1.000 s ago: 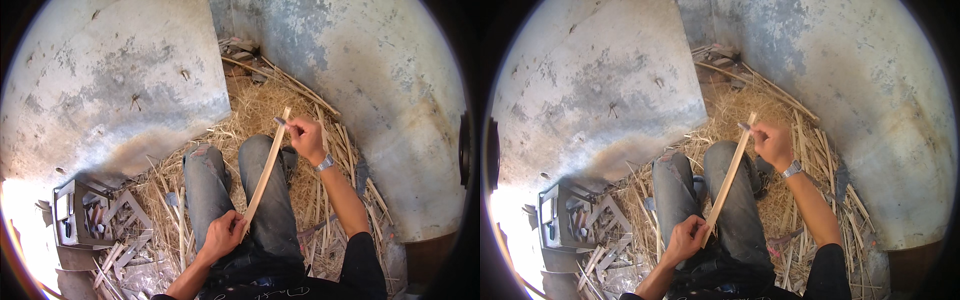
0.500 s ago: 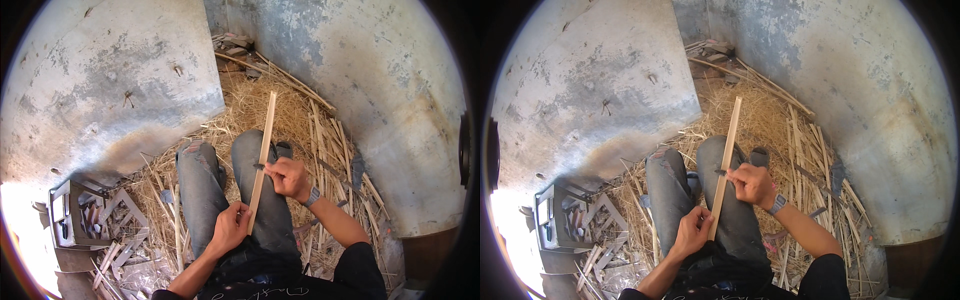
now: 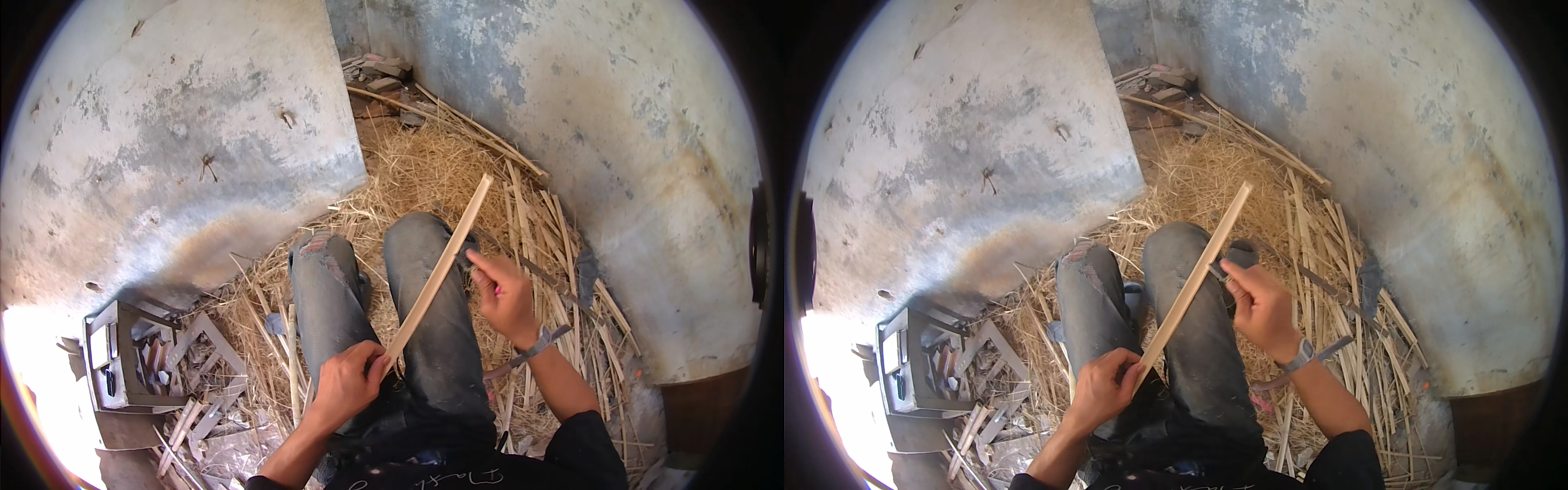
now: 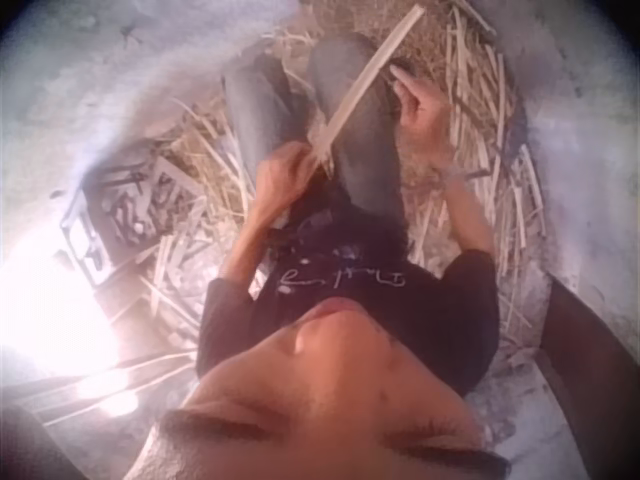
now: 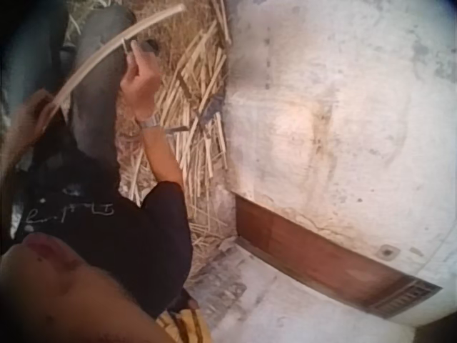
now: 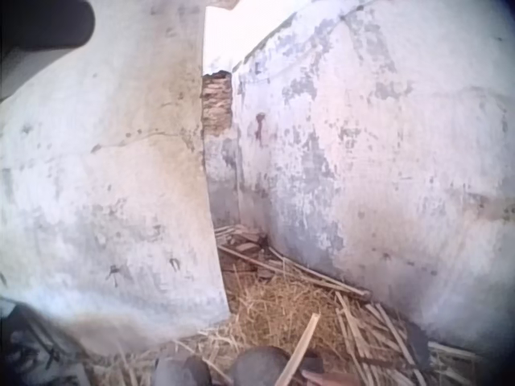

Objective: The person strips the outer bark from a length of bamboo using a knife, then uses a larger blade to continue processing the wood.

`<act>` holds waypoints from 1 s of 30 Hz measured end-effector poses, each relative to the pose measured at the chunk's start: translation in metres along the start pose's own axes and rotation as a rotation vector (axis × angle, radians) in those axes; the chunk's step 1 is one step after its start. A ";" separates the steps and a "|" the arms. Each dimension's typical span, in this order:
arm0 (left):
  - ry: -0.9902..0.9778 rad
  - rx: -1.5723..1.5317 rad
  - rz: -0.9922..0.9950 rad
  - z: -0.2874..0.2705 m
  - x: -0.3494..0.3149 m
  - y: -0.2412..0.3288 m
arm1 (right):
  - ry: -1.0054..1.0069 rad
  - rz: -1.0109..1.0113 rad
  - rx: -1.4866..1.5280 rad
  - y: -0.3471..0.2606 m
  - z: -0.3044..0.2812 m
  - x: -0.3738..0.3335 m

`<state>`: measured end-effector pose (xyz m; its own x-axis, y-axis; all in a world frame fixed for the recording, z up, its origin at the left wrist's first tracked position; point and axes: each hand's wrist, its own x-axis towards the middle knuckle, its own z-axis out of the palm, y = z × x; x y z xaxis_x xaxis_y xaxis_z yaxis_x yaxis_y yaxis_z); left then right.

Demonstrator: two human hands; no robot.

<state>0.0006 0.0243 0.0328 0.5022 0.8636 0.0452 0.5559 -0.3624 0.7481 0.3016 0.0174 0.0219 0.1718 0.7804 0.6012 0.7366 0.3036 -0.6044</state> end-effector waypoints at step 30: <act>0.006 0.295 0.017 -0.026 -0.022 -0.015 | 0.186 -0.022 -0.277 0.044 0.015 0.034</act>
<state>-0.0357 0.0201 0.0382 0.5097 0.8582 0.0612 0.7162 -0.4626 0.5226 0.3302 0.0651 0.0078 0.2517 0.6540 0.7134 0.8869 0.1391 -0.4405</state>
